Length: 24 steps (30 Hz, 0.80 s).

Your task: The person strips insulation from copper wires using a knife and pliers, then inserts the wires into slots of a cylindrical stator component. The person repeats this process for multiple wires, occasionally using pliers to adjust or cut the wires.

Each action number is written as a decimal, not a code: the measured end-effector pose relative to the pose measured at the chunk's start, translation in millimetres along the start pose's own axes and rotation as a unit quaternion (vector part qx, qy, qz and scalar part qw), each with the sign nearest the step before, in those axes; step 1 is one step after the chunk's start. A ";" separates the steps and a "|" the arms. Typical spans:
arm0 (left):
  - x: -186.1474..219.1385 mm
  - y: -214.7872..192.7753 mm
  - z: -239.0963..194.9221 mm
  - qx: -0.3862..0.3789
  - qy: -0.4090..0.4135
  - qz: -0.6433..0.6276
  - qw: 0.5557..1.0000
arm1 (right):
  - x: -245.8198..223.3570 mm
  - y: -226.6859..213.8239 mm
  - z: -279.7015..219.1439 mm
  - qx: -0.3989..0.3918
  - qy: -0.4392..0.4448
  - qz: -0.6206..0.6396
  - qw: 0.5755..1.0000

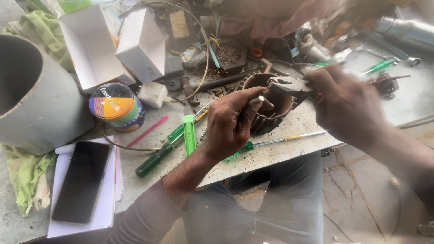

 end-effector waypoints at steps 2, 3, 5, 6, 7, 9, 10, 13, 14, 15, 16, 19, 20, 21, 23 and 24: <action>0.3 -0.1 -0.5 0.012 -0.003 -0.010 1.000 | -5.5 -0.2 -4.5 0.003 -0.011 -0.010 1.000; 0.5 0.0 -0.3 0.016 -0.007 -0.011 1.000 | -8.0 -0.7 -4.9 0.007 -0.018 -0.016 1.000; 1.0 -1.3 -1.1 0.023 -0.015 -0.012 1.000 | -18.4 -5.3 -7.4 0.054 -0.054 -0.052 0.996; 1.1 -1.3 -0.9 0.025 -0.011 -0.021 0.999 | -23.5 -7.2 -7.6 0.078 -0.073 -0.070 0.992; 1.1 -0.8 -1.3 0.027 -0.011 -0.029 0.999 | -23.3 -5.2 -6.4 0.061 -0.057 -0.057 0.995; 0.3 -1.2 -3.2 0.037 -0.010 -0.033 0.999 | -21.5 0.7 -4.1 0.026 -0.025 -0.029 0.999; -0.1 -2.4 -4.7 0.046 -0.010 -0.029 0.998 | -23.1 2.8 -4.1 0.027 -0.030 -0.044 0.998; -5.3 -5.7 -5.3 0.057 -0.038 -0.022 0.997 | -21.8 8.1 0.0 0.013 -0.027 -0.088 0.996; -7.4 -6.0 -5.3 0.059 -0.054 -0.020 0.997 | -18.3 10.7 0.1 -0.007 -0.012 -0.100 0.995; -8.2 -6.9 -4.2 0.064 -0.057 -0.017 0.996 | -14.5 13.4 1.5 -0.026 0.002 -0.112 0.993; -8.4 -7.5 -3.6 0.069 -0.061 -0.013 0.996 | -15.1 12.2 3.3 -0.005 -0.023 -0.123 0.992; -7.0 -7.8 -3.3 0.068 -0.040 0.034 0.996 | -11.5 14.1 6.7 0.010 -0.069 -0.118 0.991; -6.0 -7.2 -4.2 0.064 -0.030 0.056 0.996 | -8.0 18.4 8.3 -0.015 -0.064 -0.094 0.993; -5.0 -8.1 -4.7 0.066 -0.016 0.076 0.995 | -5.0 23.0 10.9 -0.038 -0.060 -0.069 0.995; -2.6 -9.4 -7.8 0.068 0.010 0.116 0.991 | -1.6 29.8 14.0 -0.051 -0.062 -0.079 0.994; -2.4 -8.1 -9.7 0.062 0.014 0.132 0.989 | 0.2 32.6 14.8 -0.058 -0.062 -0.083 0.993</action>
Point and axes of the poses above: each hand's wrist, its own z-axis towards the middle knuckle, its own y-axis out of the palm, x = y × z, the point moved 6 cm from there along z, towards the middle knuckle, and after that the axes turned 5 degrees about y, right-handed, at the moved point
